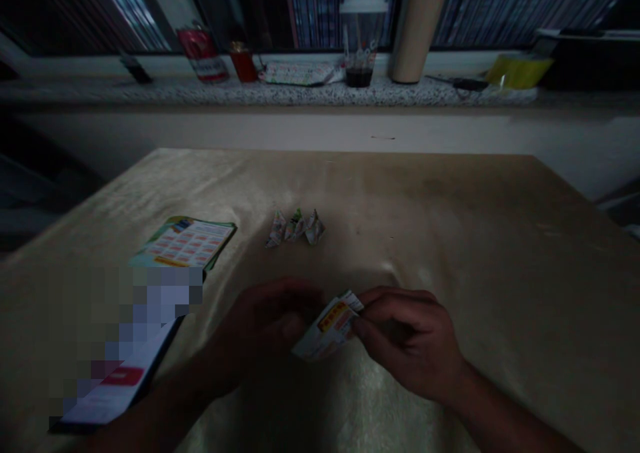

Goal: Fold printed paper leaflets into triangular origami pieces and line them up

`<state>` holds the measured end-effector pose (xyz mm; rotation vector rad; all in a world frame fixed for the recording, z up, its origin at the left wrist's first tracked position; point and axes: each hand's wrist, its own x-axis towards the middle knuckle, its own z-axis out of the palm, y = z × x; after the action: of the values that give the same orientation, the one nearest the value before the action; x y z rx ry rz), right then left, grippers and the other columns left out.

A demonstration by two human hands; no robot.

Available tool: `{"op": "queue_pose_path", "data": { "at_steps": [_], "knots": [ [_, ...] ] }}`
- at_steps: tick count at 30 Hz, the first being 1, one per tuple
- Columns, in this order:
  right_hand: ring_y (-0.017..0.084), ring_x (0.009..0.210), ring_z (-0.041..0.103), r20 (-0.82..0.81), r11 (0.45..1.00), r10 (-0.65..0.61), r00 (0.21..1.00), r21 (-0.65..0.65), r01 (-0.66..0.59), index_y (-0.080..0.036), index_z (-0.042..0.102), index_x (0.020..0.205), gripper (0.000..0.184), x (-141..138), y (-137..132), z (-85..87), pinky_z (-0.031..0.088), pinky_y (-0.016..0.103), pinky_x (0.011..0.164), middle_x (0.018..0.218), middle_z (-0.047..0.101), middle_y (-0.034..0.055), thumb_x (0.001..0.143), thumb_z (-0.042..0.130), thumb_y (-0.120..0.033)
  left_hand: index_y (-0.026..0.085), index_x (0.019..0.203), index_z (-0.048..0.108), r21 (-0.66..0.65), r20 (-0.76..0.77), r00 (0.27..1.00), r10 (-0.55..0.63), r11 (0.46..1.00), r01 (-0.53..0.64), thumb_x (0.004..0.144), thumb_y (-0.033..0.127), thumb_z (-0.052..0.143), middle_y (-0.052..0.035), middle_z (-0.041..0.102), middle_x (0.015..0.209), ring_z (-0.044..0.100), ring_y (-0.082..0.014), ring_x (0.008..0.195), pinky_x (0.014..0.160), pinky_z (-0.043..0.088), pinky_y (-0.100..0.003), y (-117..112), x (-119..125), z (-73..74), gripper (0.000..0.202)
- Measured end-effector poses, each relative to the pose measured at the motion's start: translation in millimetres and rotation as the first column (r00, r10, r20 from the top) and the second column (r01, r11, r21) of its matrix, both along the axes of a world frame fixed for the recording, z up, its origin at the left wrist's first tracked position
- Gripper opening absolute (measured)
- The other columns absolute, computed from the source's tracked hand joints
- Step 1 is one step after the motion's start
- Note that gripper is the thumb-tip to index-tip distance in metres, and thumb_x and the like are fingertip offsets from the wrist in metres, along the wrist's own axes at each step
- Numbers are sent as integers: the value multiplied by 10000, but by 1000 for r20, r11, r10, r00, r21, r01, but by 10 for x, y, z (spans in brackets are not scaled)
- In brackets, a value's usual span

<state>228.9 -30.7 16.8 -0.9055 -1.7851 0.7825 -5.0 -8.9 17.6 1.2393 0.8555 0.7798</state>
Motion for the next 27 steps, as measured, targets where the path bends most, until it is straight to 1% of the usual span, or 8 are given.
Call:
{"op": "queue_pose_path", "data": {
  "at_steps": [3, 5, 8, 11, 14, 18, 21, 27],
  "knots": [
    [145, 661, 752, -7, 999, 38, 999, -14, -38, -238, 704, 822, 186, -33, -13, -31, 617, 224, 583, 848, 810, 30, 851, 671, -56, 203, 1020, 780, 145, -185, 983, 5, 989, 23, 843, 322, 776, -34, 785, 929, 710, -190, 860, 777, 531, -287, -38, 29, 7, 213],
    [150, 708, 770, -27, 999, -36, 999, -36, 35, -258, 720, 916, 211, -58, -31, -55, 632, 223, 630, 878, 814, 19, 837, 702, -63, 207, 929, 794, 235, -247, 968, 46, 972, 14, 891, 301, 721, -13, 781, 849, 704, -163, 786, 725, 517, -260, -69, 55, -11, 125],
    [148, 726, 788, -103, 975, -168, 981, -162, 150, -289, 724, 1069, 328, -87, -43, -74, 641, 198, 651, 889, 825, -4, 810, 767, -93, 208, 842, 786, 349, -260, 949, 179, 934, -81, 905, 304, 695, 12, 759, 739, 678, -133, 668, 633, 498, -228, -113, 83, -45, 147],
    [153, 673, 790, -149, 950, -171, 974, -286, 123, -259, 779, 948, 159, -99, -29, -71, 630, 169, 580, 833, 832, 6, 816, 791, -171, 229, 826, 788, 406, -266, 924, 273, 902, -150, 895, 304, 700, 23, 768, 727, 687, -131, 647, 613, 505, -224, -145, 105, -74, 135],
    [152, 616, 781, -131, 936, -172, 976, -331, 121, -235, 807, 859, 46, -100, -12, -54, 616, 155, 536, 755, 824, 11, 833, 779, -208, 234, 833, 790, 457, -283, 900, 331, 872, -176, 852, 283, 732, 20, 778, 747, 709, -145, 674, 632, 530, -233, -160, 123, -83, 78],
    [133, 588, 770, -77, 962, -121, 990, -256, 97, -248, 829, 874, 103, -111, -18, -24, 600, 136, 544, 727, 821, -3, 825, 786, -169, 226, 920, 791, 537, -224, 910, 350, 823, -185, 831, 251, 748, 15, 784, 788, 719, -139, 698, 667, 552, -224, -151, 137, -42, 102],
    [128, 573, 764, -64, 979, -80, 995, -191, 67, -256, 837, 914, 161, -129, -29, -3, 590, 137, 537, 735, 822, -3, 837, 764, -134, 203, 871, 790, 564, -193, 929, 315, 811, -157, 850, 219, 739, 11, 771, 762, 713, -117, 663, 637, 540, -188, -131, 141, -7, 57],
    [108, 527, 731, -11, 988, -100, 995, -123, 98, -261, 832, 934, 180, -127, -47, -8, 553, 134, 491, 713, 812, -18, 841, 762, -124, 208, 801, 786, 593, -194, 927, 320, 792, -149, 886, 246, 726, 20, 761, 699, 699, -104, 595, 573, 514, -171, -136, 131, -18, 111]
  ]
}}
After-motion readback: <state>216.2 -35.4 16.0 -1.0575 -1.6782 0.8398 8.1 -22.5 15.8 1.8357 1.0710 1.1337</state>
